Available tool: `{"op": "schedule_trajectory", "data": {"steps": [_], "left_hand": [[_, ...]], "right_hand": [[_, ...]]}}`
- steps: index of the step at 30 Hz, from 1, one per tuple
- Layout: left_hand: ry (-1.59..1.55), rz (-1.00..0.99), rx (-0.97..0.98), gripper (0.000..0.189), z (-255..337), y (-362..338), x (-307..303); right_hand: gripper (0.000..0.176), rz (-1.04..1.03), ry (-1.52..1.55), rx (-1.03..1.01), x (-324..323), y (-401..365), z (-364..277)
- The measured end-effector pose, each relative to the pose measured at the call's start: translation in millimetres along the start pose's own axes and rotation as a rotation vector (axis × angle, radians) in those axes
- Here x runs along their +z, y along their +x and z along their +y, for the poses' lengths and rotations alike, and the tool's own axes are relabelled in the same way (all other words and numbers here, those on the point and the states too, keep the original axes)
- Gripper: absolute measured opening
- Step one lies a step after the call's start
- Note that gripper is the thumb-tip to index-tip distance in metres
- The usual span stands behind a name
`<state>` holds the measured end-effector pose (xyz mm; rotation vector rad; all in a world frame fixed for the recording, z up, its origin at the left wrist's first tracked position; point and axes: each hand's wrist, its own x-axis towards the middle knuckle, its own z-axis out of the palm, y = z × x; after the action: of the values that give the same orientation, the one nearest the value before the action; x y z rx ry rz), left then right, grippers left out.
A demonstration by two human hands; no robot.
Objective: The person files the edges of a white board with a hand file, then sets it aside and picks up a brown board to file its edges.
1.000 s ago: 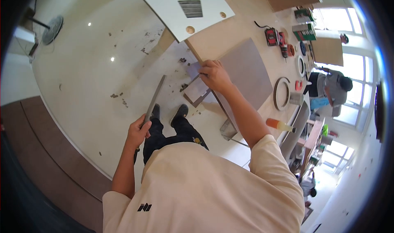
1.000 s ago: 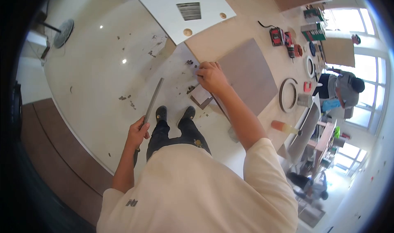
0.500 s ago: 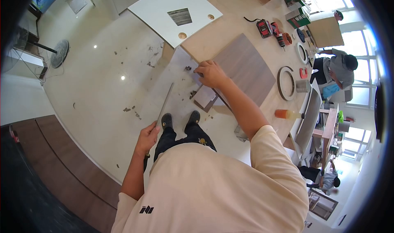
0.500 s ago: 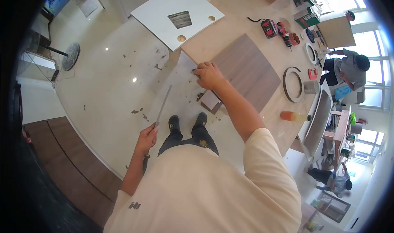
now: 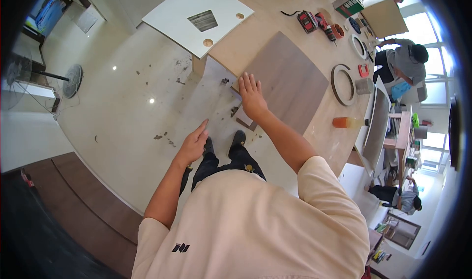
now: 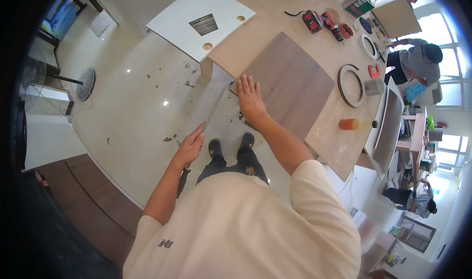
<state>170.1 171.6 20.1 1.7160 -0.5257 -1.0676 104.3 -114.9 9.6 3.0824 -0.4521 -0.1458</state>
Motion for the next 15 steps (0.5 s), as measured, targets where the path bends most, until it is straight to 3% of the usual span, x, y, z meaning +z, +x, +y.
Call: {"op": "schedule_trajectory", "data": {"steps": [4, 7, 10, 13, 15], "left_hand": [[0.028, -0.039, -0.025, 0.050, 1.1, -4.0, 1.0], [0.033, -0.093, -0.129, 0.050, 17.5, -11.2, 0.1], [0.083, -0.071, -0.048, 0.049, 1.8, -4.5, 3.1], [0.168, -0.056, -0.025, 0.047, 5.6, 8.1, 6.5], [0.103, -0.043, -0.055, 0.047, 10.4, 24.7, 12.8]], "right_hand": [[0.067, -0.003, -0.012, -0.081, 4.0, -25.0, -6.4], [0.079, -0.107, 0.311, -0.164, -21.2, -29.3, 11.3], [0.092, -0.212, 0.363, 0.213, -54.6, -30.6, 43.2], [0.092, -0.179, 0.343, 0.509, -24.5, -34.8, 69.0], [0.094, -0.236, 0.358, 0.519, -19.2, -31.7, 73.9]]}}
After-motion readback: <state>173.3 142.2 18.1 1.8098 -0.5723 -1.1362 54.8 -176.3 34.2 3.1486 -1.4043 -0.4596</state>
